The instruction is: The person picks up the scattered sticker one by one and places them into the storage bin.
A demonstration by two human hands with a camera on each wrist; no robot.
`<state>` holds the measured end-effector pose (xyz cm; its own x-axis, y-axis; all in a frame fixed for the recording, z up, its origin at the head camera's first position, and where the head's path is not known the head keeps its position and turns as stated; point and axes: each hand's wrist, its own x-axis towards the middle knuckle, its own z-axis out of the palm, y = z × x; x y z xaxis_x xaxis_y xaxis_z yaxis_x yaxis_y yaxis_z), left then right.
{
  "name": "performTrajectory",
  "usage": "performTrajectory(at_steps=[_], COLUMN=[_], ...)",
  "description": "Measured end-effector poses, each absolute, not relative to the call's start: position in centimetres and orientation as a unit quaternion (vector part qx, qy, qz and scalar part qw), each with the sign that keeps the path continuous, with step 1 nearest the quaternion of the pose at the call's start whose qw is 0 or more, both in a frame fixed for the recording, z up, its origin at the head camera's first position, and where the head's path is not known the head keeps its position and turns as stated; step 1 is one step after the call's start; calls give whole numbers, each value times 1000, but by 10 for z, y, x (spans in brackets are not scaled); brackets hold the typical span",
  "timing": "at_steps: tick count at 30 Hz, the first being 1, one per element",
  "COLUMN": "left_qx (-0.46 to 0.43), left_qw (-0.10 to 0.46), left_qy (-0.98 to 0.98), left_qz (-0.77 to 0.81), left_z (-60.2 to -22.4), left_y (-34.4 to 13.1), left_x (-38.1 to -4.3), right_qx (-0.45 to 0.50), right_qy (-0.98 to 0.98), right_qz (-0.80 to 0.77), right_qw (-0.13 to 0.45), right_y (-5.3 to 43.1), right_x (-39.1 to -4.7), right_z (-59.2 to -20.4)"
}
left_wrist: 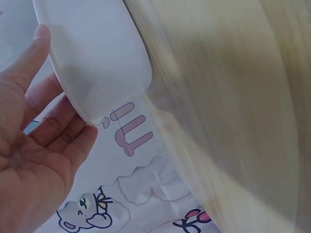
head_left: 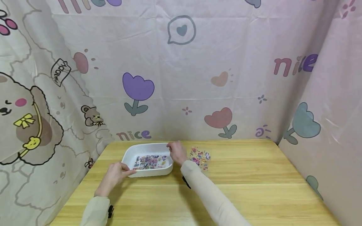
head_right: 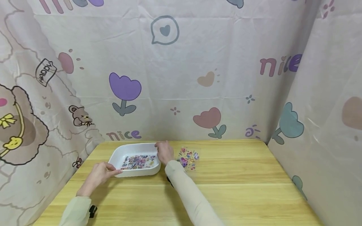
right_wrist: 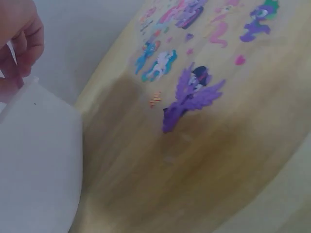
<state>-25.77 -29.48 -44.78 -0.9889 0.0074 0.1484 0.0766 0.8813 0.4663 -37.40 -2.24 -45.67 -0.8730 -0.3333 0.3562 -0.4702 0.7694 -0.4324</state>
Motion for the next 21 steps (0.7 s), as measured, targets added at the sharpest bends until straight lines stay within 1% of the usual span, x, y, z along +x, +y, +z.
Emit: performTrajectory(at_steps=[10,21], left_qx=[-22,-26], left_qw=[69,75], left_qy=[-968,-968], left_qz=[-242,-239], left_z=[-448,-447], left_y=[-295,-296], left_x=[-257,-257], right_qx=[217,223], right_qy=[-922,-920], right_qz=[285,281], right_qw=[146,159], right_y=[-14,-9], right_x=[-373,-367], right_z=[-467,-466])
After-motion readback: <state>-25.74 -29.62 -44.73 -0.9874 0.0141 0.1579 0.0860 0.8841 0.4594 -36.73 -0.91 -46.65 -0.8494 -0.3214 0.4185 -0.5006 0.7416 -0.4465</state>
